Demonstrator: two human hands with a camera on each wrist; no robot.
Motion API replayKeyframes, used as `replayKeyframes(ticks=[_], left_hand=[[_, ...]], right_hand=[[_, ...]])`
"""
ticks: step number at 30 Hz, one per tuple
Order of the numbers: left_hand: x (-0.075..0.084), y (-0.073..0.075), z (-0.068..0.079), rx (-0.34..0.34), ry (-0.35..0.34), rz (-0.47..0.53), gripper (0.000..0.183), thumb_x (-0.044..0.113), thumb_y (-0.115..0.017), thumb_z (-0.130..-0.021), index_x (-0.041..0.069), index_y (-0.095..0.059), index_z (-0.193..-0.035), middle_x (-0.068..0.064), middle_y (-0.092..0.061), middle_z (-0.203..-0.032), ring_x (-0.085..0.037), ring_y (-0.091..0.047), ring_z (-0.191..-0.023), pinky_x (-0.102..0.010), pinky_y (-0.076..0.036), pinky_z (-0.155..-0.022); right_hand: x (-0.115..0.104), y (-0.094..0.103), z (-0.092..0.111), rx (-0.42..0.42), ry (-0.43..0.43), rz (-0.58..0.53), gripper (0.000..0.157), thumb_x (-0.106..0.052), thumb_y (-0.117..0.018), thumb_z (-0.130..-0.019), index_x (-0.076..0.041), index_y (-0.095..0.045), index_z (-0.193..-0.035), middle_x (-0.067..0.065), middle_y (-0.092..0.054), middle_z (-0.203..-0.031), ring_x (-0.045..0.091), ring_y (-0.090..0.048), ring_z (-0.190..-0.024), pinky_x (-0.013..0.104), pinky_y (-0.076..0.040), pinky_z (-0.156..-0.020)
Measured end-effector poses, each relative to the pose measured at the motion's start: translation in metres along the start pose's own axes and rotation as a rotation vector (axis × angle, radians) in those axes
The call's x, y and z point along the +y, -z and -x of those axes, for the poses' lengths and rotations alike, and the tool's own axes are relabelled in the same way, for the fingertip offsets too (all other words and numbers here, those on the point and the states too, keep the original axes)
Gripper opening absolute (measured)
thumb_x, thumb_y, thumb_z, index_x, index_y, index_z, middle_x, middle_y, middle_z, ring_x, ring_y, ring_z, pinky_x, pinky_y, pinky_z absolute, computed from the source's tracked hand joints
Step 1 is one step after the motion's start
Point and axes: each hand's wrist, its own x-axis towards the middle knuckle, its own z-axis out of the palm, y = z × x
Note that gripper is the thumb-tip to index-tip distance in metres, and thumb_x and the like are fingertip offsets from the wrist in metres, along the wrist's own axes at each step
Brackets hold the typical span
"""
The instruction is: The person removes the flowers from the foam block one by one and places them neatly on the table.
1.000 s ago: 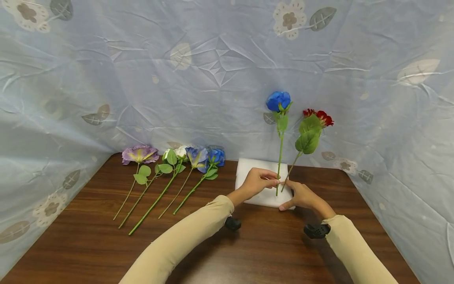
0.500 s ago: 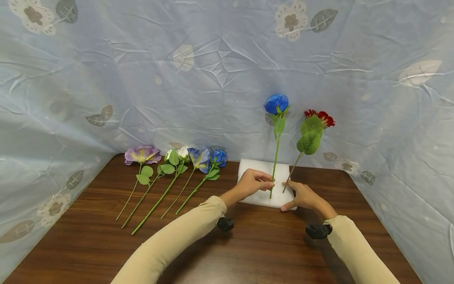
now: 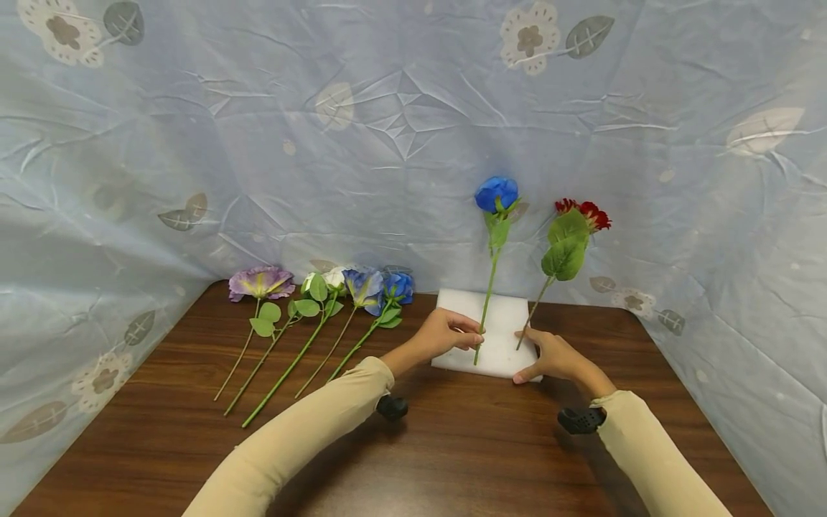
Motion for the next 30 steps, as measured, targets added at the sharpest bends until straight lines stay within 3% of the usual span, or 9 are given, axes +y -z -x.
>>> replayKeyframes(ticks=[7,11,21,26,30], left_hand=[[-0.001,0.012,0.010,-0.021,0.018,0.000,0.019,-0.001,-0.075,-0.090,-0.009,-0.075,-0.107,-0.028,-0.075,-0.101,-0.040,-0.076,-0.090,-0.050,-0.063,-0.082],[-0.002,0.020,0.015,-0.033,0.033,0.007,0.019,-0.002,-0.076,-0.089,-0.011,-0.074,-0.106,-0.028,-0.075,-0.100,-0.037,-0.077,-0.087,-0.050,-0.064,-0.080],[-0.007,0.044,0.030,-0.086,0.042,-0.057,0.021,0.003,-0.076,-0.090,-0.006,-0.076,-0.109,-0.024,-0.077,-0.099,-0.037,-0.076,-0.085,-0.050,-0.064,-0.080],[-0.008,0.055,0.036,-0.108,0.095,-0.014,0.022,0.001,-0.075,-0.090,-0.008,-0.075,-0.110,-0.024,-0.077,-0.103,-0.035,-0.077,-0.086,-0.050,-0.063,-0.083],[-0.007,0.064,0.043,-0.132,0.132,-0.010,0.021,-0.001,-0.074,-0.090,-0.010,-0.074,-0.110,-0.025,-0.076,-0.102,-0.032,-0.077,-0.083,-0.045,-0.065,-0.080]], right_hand=[[0.002,-0.001,-0.001,0.008,0.016,0.003,0.098,-0.042,-0.094,-0.069,0.005,-0.051,-0.143,0.038,-0.048,-0.146,0.054,-0.050,-0.132,0.060,-0.050,-0.100],[0.003,-0.002,-0.001,0.008,0.015,0.004,0.098,-0.042,-0.094,-0.069,0.005,-0.052,-0.143,0.038,-0.047,-0.146,0.055,-0.048,-0.133,0.062,-0.049,-0.102],[0.004,-0.001,-0.001,0.010,0.005,-0.001,0.097,-0.041,-0.095,-0.068,0.005,-0.052,-0.142,0.039,-0.046,-0.146,0.055,-0.046,-0.135,0.063,-0.047,-0.104],[0.005,-0.001,-0.002,0.010,0.002,-0.006,0.097,-0.040,-0.095,-0.068,0.005,-0.052,-0.142,0.040,-0.046,-0.146,0.056,-0.046,-0.134,0.063,-0.047,-0.104],[0.006,-0.001,-0.003,0.004,-0.007,-0.005,0.098,-0.041,-0.095,-0.068,0.005,-0.052,-0.143,0.040,-0.045,-0.147,0.056,-0.046,-0.135,0.063,-0.047,-0.104]])
